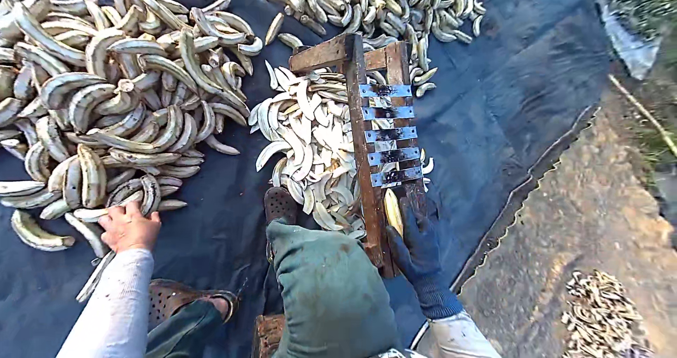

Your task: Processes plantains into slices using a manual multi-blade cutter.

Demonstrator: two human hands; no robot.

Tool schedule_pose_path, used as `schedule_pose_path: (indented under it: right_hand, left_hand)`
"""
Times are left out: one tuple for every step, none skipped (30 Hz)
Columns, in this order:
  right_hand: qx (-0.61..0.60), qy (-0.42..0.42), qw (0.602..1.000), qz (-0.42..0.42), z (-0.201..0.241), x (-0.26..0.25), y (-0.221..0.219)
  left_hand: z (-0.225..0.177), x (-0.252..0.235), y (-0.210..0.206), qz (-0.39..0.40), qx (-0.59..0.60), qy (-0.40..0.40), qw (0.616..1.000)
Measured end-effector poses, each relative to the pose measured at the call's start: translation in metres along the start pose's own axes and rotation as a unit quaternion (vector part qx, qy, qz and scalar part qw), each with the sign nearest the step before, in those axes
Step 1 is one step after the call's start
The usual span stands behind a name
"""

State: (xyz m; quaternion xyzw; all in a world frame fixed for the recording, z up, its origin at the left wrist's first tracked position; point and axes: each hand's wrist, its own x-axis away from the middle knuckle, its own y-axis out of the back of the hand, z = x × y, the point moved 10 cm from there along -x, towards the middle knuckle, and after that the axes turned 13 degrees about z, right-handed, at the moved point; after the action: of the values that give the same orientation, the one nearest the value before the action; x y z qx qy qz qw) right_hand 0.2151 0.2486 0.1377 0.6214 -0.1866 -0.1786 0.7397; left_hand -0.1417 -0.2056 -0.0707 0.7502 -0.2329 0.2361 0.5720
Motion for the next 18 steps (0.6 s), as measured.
schedule_pose_path:
  right_hand:
    - [0.004,-0.002,1.000,-0.012,-0.002,-0.002,-0.001]
    - [0.007,-0.005,1.000,-0.021,-0.006,-0.005,-0.004]
    - [0.008,-0.006,1.000,-0.024,-0.010,-0.011,-0.006]
    - [0.009,-0.004,1.000,-0.024,-0.013,-0.019,-0.008]
    - [0.010,-0.003,1.000,-0.015,-0.014,-0.029,-0.009]
    - [0.012,-0.006,1.000,-0.001,-0.016,-0.039,-0.011]
    - [0.014,-0.013,1.000,0.013,-0.016,-0.051,-0.012]
    - [0.017,-0.023,0.999,0.026,-0.015,-0.065,-0.011]
    - [0.021,-0.036,0.998,0.039,-0.014,-0.081,-0.011]
    - [0.024,-0.052,0.997,0.052,-0.013,-0.098,-0.011]
    - [0.028,-0.066,0.995,0.063,-0.011,-0.114,-0.010]
    - [0.031,-0.073,0.995,0.064,-0.007,-0.129,-0.009]
    - [0.028,-0.079,0.994,0.068,-0.003,-0.142,-0.006]
    - [0.024,-0.085,0.994,0.070,0.001,-0.154,-0.004]
    - [0.025,-0.088,0.994,0.065,0.006,-0.168,0.000]
    - [0.024,-0.095,0.994,0.055,0.008,-0.187,0.002]
    - [0.030,-0.108,0.993,0.043,0.008,-0.211,0.003]
    - [0.037,-0.117,0.992,0.042,0.009,-0.233,0.003]
  left_hand:
    - [-0.001,0.001,-0.002,0.001,-0.009,-0.001,1.000]
    - [-0.003,0.001,-0.003,0.000,-0.014,-0.004,1.000]
    - [-0.005,0.002,-0.003,-0.001,-0.016,-0.010,1.000]
    - [-0.006,0.002,-0.004,0.000,-0.020,-0.013,1.000]
    - [-0.006,0.001,-0.004,-0.001,-0.024,-0.014,1.000]
    - [-0.006,0.001,-0.005,-0.003,-0.031,-0.015,0.999]
    - [-0.007,0.000,-0.004,-0.005,-0.039,-0.017,0.999]
    - [-0.008,-0.001,-0.004,-0.008,-0.046,-0.019,0.999]
    - [-0.009,-0.002,-0.003,-0.008,-0.056,-0.019,0.998]
    - [-0.009,-0.004,-0.003,-0.007,-0.067,-0.017,0.998]
    - [-0.008,-0.006,-0.003,-0.007,-0.076,-0.012,0.997]
    - [-0.008,-0.007,-0.003,-0.007,-0.085,-0.008,0.996]
    - [-0.009,-0.008,-0.002,-0.008,-0.092,-0.004,0.996]
    - [-0.010,-0.009,-0.002,-0.007,-0.098,0.000,0.995]
    - [-0.011,-0.009,0.000,-0.006,-0.107,0.004,0.994]
    - [-0.012,-0.009,0.001,-0.006,-0.114,0.007,0.993]
    - [-0.014,-0.009,0.003,-0.007,-0.119,0.007,0.993]
    - [-0.015,-0.010,0.004,-0.008,-0.124,0.006,0.992]
